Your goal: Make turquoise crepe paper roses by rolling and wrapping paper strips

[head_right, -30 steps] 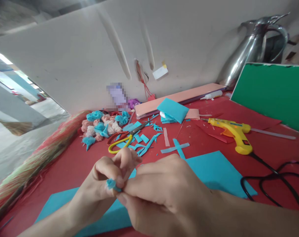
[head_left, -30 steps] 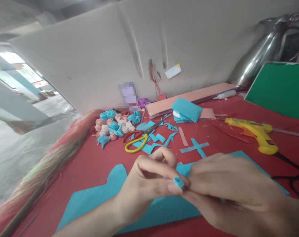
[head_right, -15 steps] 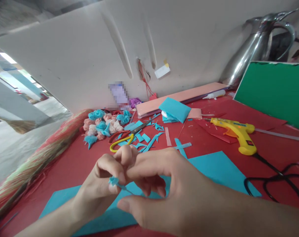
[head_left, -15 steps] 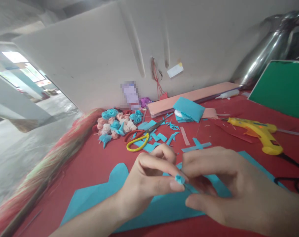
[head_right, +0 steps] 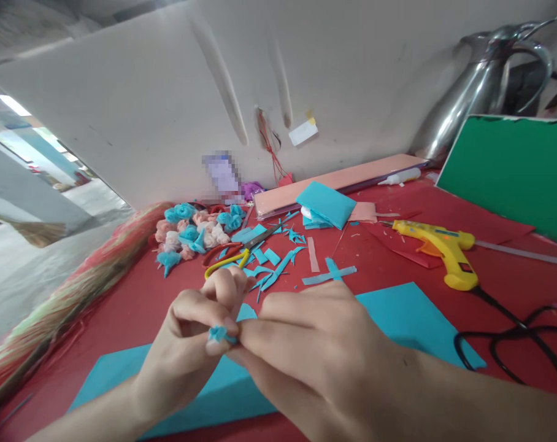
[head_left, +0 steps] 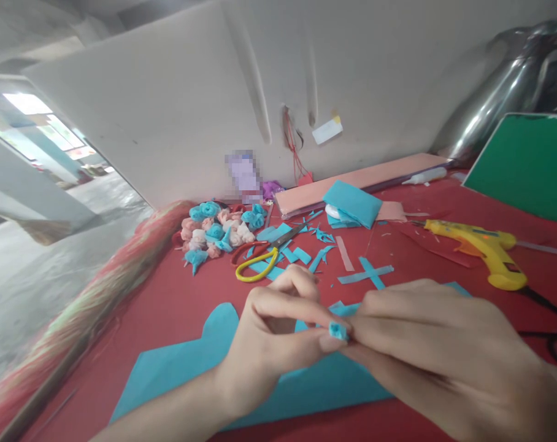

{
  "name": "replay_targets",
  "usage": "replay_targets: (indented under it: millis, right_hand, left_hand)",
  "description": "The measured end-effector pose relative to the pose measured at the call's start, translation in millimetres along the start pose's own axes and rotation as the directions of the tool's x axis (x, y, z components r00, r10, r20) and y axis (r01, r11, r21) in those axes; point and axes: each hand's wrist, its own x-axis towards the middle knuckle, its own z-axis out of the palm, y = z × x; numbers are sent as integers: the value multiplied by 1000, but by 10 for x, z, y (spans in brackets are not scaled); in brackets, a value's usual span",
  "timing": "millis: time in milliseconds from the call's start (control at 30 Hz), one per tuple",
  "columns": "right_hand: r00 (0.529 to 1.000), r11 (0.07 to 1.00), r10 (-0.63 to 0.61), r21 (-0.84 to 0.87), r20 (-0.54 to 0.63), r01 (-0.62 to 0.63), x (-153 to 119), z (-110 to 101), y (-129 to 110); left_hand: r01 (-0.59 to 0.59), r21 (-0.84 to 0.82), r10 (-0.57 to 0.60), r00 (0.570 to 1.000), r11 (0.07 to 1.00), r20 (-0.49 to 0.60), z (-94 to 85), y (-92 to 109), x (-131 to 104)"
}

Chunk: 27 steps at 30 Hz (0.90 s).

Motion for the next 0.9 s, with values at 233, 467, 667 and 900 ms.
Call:
replay_targets:
  millis: [233, 467, 667, 900]
  right_hand:
    - [993, 952, -120, -285, -9, 113, -55, 11, 13]
    - [999, 983, 28, -183, -35, -34, -149, 31, 94]
    - [988, 991, 127, 52, -82, -123, 38, 35, 151]
    - [953, 900, 302, 318, 32, -296, 110, -17, 223]
  left_hand:
    - [2, 27, 0, 999, 1000, -45, 1, -16, 15]
    - [94, -91, -97, 995, 991, -20, -18, -44, 16]
    - [156, -154, -156, 988, 976, 8, -35, -38, 18]
    - [229, -11, -229, 968, 973, -106, -243, -78, 198]
